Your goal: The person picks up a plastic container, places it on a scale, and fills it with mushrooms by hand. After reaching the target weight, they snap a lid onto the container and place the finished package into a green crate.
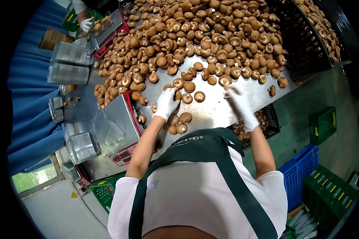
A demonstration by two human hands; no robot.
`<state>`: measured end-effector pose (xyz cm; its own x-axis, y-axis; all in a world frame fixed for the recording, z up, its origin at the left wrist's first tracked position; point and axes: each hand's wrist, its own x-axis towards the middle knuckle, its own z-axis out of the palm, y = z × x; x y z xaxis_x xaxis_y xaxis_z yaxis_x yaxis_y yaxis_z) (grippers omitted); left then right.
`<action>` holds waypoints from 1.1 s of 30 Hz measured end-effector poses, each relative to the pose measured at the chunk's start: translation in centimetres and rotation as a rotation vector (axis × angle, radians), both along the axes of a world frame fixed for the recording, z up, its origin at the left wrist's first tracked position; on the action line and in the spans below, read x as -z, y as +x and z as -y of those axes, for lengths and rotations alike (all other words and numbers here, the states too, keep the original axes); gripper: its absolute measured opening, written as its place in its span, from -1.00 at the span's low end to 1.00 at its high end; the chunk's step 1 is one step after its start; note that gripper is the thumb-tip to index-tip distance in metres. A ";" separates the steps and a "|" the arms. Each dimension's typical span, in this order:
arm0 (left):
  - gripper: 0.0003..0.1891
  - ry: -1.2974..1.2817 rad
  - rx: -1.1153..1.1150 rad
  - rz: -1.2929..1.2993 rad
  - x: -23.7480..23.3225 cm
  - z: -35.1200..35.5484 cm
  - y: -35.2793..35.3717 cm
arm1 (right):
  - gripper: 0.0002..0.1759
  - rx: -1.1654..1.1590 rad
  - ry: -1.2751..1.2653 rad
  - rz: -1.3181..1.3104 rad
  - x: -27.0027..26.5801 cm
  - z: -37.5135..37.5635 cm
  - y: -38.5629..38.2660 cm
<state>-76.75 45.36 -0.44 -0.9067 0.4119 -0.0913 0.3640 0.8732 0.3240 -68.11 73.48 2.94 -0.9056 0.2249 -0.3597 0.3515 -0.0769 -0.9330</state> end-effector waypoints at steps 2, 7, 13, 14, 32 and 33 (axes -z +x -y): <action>-0.52 0.264 -0.072 0.105 -2.5 -1.0 1.1 | -0.61 -0.134 -0.247 0.030 0.7 3.1 -1.1; -0.45 0.660 0.379 0.152 -4.5 -5.1 3.8 | -0.53 -0.111 -0.900 0.121 2.8 7.0 -0.3; -0.37 0.414 0.185 0.047 -3.1 -7.5 -0.2 | -0.69 -0.259 -0.121 0.168 -0.2 -5.2 5.0; -0.31 0.288 0.213 0.018 -3.2 -8.3 -1.3 | -0.67 -0.266 0.119 0.150 -0.5 -7.5 6.1; -0.36 -0.111 0.213 -0.198 1.8 -1.3 -3.3 | -0.23 -0.150 0.906 -0.189 6.6 3.3 -5.0; -0.37 -0.106 0.199 -0.202 1.5 -0.4 -2.3 | -0.25 -0.175 0.911 -0.282 5.7 4.5 -5.0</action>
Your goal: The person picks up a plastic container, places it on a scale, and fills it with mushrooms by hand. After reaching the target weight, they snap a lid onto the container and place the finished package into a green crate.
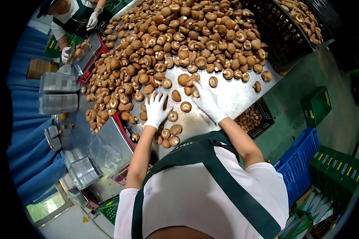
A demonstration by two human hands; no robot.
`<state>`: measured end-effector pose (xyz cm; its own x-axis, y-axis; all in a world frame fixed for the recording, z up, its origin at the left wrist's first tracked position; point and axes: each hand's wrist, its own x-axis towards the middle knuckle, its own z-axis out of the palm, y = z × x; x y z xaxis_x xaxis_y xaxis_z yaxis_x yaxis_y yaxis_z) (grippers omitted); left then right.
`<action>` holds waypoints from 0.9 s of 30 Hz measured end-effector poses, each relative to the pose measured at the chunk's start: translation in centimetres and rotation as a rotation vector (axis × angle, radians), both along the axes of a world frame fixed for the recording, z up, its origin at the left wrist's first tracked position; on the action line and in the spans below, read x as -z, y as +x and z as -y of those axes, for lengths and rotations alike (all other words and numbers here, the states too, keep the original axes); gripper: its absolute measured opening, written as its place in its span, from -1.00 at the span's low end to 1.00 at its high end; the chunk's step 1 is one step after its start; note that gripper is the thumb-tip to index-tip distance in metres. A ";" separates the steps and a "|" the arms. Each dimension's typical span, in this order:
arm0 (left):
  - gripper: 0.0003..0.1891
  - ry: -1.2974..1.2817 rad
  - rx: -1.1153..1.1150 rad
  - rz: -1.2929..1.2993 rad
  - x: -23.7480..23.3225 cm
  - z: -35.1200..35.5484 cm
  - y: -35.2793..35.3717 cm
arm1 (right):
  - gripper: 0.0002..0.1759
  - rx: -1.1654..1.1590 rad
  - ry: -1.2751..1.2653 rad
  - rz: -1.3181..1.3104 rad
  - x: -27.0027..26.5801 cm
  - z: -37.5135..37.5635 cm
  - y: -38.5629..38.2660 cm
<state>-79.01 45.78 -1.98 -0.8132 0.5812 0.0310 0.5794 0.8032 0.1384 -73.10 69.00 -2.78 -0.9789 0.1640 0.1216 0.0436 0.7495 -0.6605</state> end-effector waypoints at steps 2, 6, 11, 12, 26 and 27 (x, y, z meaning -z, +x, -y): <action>-0.37 0.077 -0.034 -0.018 -0.3 1.4 1.6 | -0.33 -0.072 0.037 0.072 -0.5 2.1 1.7; -0.42 0.352 -0.142 0.048 0.1 3.0 4.1 | -0.27 -0.462 -0.028 0.091 -2.8 5.6 3.7; -0.46 0.240 -0.110 0.035 -0.8 2.8 7.4 | -0.49 -0.575 -0.080 -0.063 -4.4 6.1 3.3; -0.49 0.230 -0.120 0.019 -0.9 2.8 7.8 | -0.58 -0.519 -0.153 0.009 -5.0 5.5 2.9; -0.31 0.128 -0.333 0.244 -1.1 -0.2 3.3 | -0.50 -0.046 -1.311 0.433 -2.4 -0.2 -0.4; -0.30 0.093 -0.340 0.250 -1.4 0.1 3.5 | -0.43 -0.105 -1.501 0.435 -2.4 -1.3 0.4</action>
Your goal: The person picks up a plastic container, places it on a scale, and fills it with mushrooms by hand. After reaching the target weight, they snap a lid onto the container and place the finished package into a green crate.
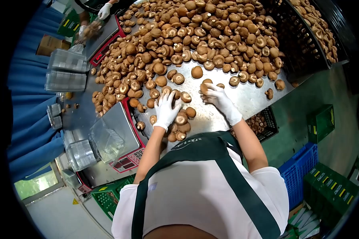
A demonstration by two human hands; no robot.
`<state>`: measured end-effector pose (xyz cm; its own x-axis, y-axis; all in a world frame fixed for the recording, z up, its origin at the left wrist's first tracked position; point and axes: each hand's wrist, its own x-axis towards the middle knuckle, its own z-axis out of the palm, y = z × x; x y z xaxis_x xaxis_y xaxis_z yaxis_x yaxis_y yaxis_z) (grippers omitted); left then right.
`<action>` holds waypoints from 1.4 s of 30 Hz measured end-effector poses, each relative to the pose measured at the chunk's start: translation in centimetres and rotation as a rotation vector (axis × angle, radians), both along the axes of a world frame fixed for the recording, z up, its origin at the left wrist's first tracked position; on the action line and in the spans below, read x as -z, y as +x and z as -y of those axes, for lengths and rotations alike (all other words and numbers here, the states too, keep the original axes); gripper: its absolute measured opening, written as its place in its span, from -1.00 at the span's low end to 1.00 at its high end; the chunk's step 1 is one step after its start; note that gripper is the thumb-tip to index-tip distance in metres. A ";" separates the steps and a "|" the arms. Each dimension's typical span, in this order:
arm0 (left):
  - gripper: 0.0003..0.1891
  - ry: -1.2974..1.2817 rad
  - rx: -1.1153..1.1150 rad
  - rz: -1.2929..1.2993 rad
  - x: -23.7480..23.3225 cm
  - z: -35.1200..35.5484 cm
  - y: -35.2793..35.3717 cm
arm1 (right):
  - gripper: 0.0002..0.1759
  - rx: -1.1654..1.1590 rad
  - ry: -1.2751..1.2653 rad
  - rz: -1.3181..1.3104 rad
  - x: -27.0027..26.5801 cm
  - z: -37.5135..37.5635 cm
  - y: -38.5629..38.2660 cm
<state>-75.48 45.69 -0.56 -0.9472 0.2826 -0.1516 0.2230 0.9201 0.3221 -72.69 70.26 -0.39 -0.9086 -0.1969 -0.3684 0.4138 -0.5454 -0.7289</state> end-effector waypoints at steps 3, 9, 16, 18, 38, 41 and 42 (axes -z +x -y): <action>-0.35 -0.043 0.032 -0.013 -0.3 1.9 1.7 | -0.25 0.008 -0.230 -0.029 -1.0 -1.2 1.4; -0.58 0.200 0.025 -0.164 -0.5 4.8 3.7 | -0.85 0.180 0.263 0.163 -0.8 -0.9 -2.1; -0.55 0.211 -0.298 -0.349 -2.3 6.9 -0.5 | -0.46 -0.085 1.240 -0.280 -2.7 4.6 -11.4; -0.36 0.085 -0.373 -0.220 -2.3 6.6 -2.3 | -0.37 -0.117 1.412 -0.526 0.2 6.9 -12.7; -0.42 0.255 -0.157 -0.199 -1.9 5.5 9.0 | -0.73 -0.404 1.467 -0.966 -1.8 11.8 -8.7; -0.33 0.215 -0.222 -0.238 -1.5 6.6 11.2 | -0.76 -0.902 1.692 -0.998 1.8 14.6 -10.8; -0.27 0.165 -0.268 -0.187 -1.6 6.6 12.0 | -0.79 -0.774 1.709 -1.089 2.5 14.9 -10.7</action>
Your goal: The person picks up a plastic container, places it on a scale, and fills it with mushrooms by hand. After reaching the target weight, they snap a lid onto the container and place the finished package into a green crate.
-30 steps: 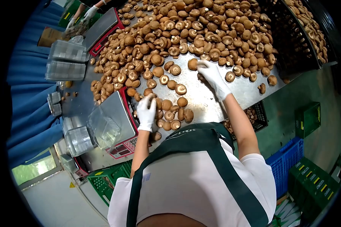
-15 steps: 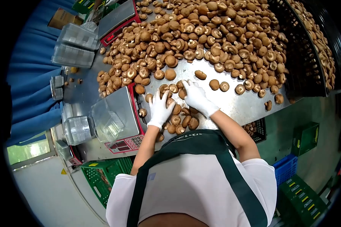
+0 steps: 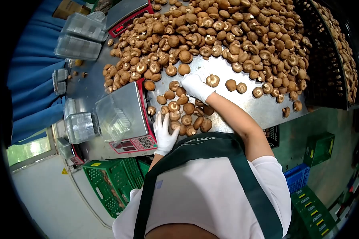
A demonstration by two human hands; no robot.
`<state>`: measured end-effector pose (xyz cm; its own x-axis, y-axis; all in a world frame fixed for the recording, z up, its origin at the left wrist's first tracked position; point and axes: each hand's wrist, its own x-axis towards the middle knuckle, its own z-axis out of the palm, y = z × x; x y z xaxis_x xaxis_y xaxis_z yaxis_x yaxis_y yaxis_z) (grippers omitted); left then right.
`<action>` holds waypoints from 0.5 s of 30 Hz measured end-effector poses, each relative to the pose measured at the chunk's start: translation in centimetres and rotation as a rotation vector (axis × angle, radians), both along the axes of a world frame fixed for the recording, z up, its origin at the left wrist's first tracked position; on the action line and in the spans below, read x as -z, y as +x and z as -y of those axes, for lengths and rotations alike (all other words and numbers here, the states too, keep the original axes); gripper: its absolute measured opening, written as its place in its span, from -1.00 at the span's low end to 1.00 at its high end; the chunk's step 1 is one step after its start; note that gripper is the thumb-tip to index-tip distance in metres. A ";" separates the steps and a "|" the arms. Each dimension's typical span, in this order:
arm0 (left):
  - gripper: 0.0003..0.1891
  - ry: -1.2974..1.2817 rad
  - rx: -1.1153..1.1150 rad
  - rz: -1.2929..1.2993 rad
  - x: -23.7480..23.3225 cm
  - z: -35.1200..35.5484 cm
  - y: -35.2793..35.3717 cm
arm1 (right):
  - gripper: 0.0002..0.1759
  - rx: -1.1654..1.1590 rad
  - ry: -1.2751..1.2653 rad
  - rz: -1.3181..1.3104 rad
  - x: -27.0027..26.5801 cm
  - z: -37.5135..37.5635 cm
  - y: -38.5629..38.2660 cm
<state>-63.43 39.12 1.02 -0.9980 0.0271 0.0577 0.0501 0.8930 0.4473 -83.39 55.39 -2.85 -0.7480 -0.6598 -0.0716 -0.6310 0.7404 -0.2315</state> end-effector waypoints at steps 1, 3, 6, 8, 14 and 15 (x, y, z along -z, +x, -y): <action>-0.21 -0.037 -0.046 0.060 0.1 0.0 0.7 | -0.79 -0.006 -0.003 -0.001 0.6 -0.1 -0.2; -0.14 0.002 -0.095 0.103 2.5 -0.1 2.0 | -0.81 0.059 -0.141 0.197 -0.6 -0.3 -0.5; -0.16 0.011 -0.121 -0.053 4.2 -0.4 1.6 | -0.58 0.359 -0.515 0.688 -4.2 -2.0 0.1; -0.20 0.045 -0.122 -0.104 4.5 -0.9 -0.1 | -0.59 0.463 -0.910 1.037 -4.4 -4.0 0.8; -0.24 -0.033 -0.060 -0.117 4.0 -3.1 -5.9 | -0.54 0.604 -1.243 1.071 -8.3 -13.4 6.2; -0.24 -0.029 -0.053 -0.118 3.8 -3.2 -6.5 | -0.52 0.645 -1.175 1.026 -8.2 -15.8 7.2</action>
<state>-69.92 42.34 -2.74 -0.9843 -0.0217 0.1752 0.0538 0.9084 0.4146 -76.15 71.21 5.39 -0.8576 -0.3327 -0.3922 0.4344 -0.0601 -0.8987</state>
